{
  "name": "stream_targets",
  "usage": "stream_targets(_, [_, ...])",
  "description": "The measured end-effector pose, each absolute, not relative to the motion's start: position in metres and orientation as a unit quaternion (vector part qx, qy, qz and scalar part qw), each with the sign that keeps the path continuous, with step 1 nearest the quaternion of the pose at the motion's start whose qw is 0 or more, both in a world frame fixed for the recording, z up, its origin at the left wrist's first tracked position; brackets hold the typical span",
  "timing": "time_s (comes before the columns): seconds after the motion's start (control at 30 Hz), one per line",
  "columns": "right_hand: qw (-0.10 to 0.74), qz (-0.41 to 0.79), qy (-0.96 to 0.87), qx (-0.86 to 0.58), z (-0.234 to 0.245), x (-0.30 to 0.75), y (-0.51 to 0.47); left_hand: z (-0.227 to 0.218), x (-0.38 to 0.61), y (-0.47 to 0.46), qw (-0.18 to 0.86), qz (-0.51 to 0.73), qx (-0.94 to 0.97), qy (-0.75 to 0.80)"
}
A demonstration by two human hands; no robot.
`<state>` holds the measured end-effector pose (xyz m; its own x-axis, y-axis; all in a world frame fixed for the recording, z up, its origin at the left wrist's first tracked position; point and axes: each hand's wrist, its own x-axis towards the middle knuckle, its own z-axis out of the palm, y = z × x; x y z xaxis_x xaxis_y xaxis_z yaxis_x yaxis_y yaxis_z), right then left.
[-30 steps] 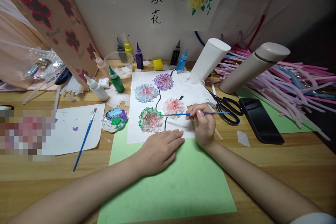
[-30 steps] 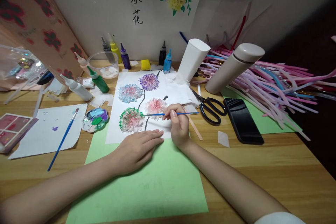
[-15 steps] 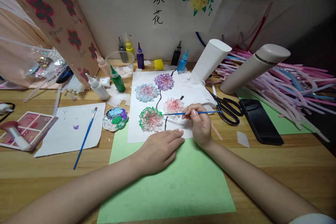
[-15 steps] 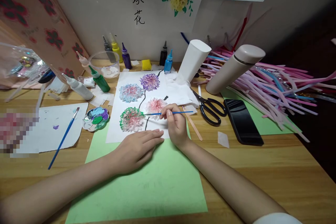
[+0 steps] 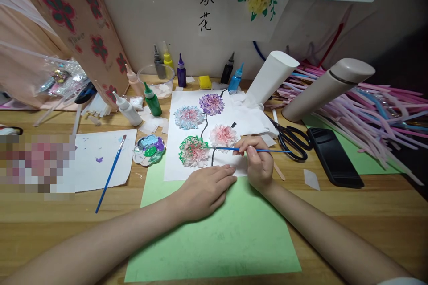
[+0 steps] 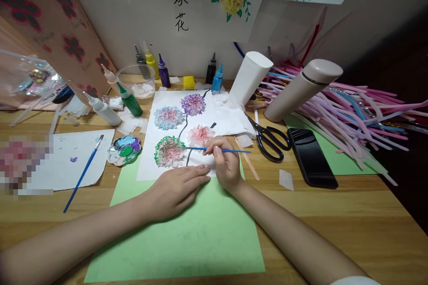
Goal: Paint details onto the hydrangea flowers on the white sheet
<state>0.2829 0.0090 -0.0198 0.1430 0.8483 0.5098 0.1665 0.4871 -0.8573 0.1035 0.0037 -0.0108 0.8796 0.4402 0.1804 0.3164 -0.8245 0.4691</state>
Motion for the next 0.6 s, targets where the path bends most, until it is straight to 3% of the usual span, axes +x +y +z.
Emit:
stream_targets(0.1, [0.595, 0.28, -0.618, -0.431, -0.0201, 0.2826, 0.0089, -0.0102, 0.1037, 0.0035, 0.218, 0.135, 0.945, 0.202])
stream_targets(0.27, [0.63, 0.284, -0.592, -0.414, -0.0202, 0.2826, 0.0097, -0.0106, 0.1038, 0.0033, 0.214, 0.146, 0.945, 0.201])
stream_targets(0.4, [0.582, 0.273, -0.639, -0.423, -0.0188, 0.283, 0.0089, -0.0106, 0.1039, 0.0035, 0.219, 0.141, 0.945, 0.198])
stream_targets(0.6, [0.58, 0.269, -0.645, -0.419, -0.0211, 0.2841, 0.0071, -0.0091, 0.1041, 0.0042, 0.224, 0.142, 0.944, 0.197])
